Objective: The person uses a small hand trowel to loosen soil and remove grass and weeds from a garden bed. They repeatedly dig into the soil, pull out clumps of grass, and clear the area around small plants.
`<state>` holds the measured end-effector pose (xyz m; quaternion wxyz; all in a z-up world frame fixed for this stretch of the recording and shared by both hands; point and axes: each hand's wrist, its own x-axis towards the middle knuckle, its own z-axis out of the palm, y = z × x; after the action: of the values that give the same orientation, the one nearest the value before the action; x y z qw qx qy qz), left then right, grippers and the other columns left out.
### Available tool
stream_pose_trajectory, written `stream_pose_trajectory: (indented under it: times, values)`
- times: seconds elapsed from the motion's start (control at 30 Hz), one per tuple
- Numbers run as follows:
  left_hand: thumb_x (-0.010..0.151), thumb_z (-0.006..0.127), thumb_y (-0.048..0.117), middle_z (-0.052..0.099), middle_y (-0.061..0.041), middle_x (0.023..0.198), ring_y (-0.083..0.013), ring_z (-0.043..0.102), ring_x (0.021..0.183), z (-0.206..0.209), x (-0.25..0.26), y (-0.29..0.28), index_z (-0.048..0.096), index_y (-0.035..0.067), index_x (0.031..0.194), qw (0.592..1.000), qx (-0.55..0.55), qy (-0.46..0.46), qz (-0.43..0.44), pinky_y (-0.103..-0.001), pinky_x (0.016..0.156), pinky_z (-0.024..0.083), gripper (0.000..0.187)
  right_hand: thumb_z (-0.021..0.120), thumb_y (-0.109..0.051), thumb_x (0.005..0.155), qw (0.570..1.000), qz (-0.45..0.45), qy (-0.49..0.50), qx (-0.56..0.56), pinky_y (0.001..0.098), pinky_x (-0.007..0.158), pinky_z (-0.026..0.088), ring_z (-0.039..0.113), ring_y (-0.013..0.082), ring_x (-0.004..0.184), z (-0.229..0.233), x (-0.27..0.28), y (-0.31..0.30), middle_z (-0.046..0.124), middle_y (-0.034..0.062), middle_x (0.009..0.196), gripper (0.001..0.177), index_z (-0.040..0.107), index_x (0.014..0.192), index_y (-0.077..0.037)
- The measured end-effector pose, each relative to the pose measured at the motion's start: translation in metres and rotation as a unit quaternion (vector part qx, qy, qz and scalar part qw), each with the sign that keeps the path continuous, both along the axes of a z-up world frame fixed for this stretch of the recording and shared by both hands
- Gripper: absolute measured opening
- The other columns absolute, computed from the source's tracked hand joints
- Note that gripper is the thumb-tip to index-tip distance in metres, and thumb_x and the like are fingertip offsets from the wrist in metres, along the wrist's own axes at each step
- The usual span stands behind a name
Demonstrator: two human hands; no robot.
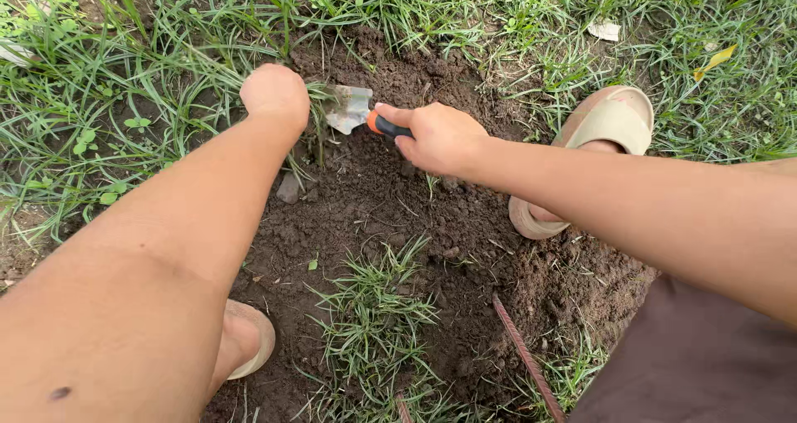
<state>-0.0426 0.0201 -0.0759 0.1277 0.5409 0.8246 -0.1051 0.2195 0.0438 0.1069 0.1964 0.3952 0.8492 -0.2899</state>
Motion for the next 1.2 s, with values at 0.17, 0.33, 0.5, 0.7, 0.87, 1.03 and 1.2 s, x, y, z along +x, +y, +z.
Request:
stream_pose_trajectory:
  times: [0.17,0.33,0.5,0.7,0.87,1.03,1.2]
  values:
    - [0.088,0.062,0.010,0.078,-0.019,0.099,-0.0367,0.075,0.093,0.033,-0.014,-0.011,0.080,0.005,0.098,0.999,-0.028,-0.001,-0.030,-0.048,0.077,0.060,0.022,0.057,-0.031,0.096,0.999,0.024,0.035,-0.010,0.0470,0.071,0.055,0.070,0.0347,0.069,-0.031,0.028,0.015,0.070,0.0159,0.076,0.066,0.038,0.157,-0.044]
    - [0.087,0.061,0.009,0.075,-0.022,0.107,-0.0414,0.072,0.100,0.084,0.000,-0.039,0.078,0.005,0.103,0.999,-0.007,-0.038,-0.006,-0.050,0.083,0.058,0.025,0.059,-0.032,0.096,0.992,0.104,0.066,0.004,0.0500,0.068,0.053,0.069,0.0348,0.073,-0.024,0.030,0.020,0.070,0.0153,0.084,0.071,0.028,0.160,-0.040]
    - [0.086,0.057,0.009,0.071,-0.019,0.108,-0.0386,0.068,0.096,0.145,-0.017,-0.049,0.070,0.008,0.117,0.949,0.087,-0.257,0.162,-0.051,0.086,0.055,0.034,0.064,-0.039,0.095,0.996,0.063,-0.055,0.043,0.0458,0.073,0.055,0.069,0.0297,0.076,0.050,0.034,0.034,0.072,0.0117,0.086,0.058,0.049,0.150,-0.047]
    - [0.097,0.061,0.015,0.070,-0.007,0.101,-0.0203,0.065,0.089,0.114,0.018,-0.026,0.064,0.006,0.113,0.494,0.325,-0.734,0.334,-0.042,0.077,0.053,0.019,0.059,-0.029,0.100,0.989,-0.101,0.109,-0.012,0.0333,0.051,0.051,0.059,0.0127,0.057,0.130,0.044,0.067,0.063,0.0049,0.073,0.054,0.053,0.153,-0.036]
    - [0.103,0.045,0.020,0.049,0.000,0.081,-0.0106,0.035,0.062,0.026,0.100,-0.035,0.054,0.014,0.100,0.423,0.115,-0.656,0.615,-0.026,0.047,0.022,0.012,0.057,-0.024,0.104,0.935,-0.201,0.292,-0.010,0.0291,0.047,0.050,0.055,0.0076,0.055,0.142,0.048,0.055,0.059,0.0004,0.075,0.055,0.045,0.158,-0.030]
    - [0.102,0.051,0.019,0.039,-0.006,0.094,-0.0157,0.025,0.065,-0.052,0.111,-0.069,0.045,0.012,0.101,0.452,0.113,-0.654,0.596,-0.036,0.046,0.022,0.009,0.069,-0.025,0.095,0.969,-0.072,0.231,0.043,0.0388,0.080,0.056,0.073,0.0261,0.085,0.064,0.085,-0.031,0.074,0.0133,0.104,0.070,0.040,0.158,-0.033]
    - [0.106,0.059,0.036,0.039,-0.018,0.155,-0.0385,0.049,0.108,-0.015,0.109,-0.077,0.045,0.006,0.144,0.578,0.053,-0.558,0.594,-0.052,0.092,0.044,0.050,0.067,-0.034,0.092,0.985,-0.132,0.014,0.107,0.0445,0.072,0.055,0.073,0.0321,0.078,0.089,0.095,-0.011,0.075,0.0135,0.091,0.062,0.049,0.150,-0.045]
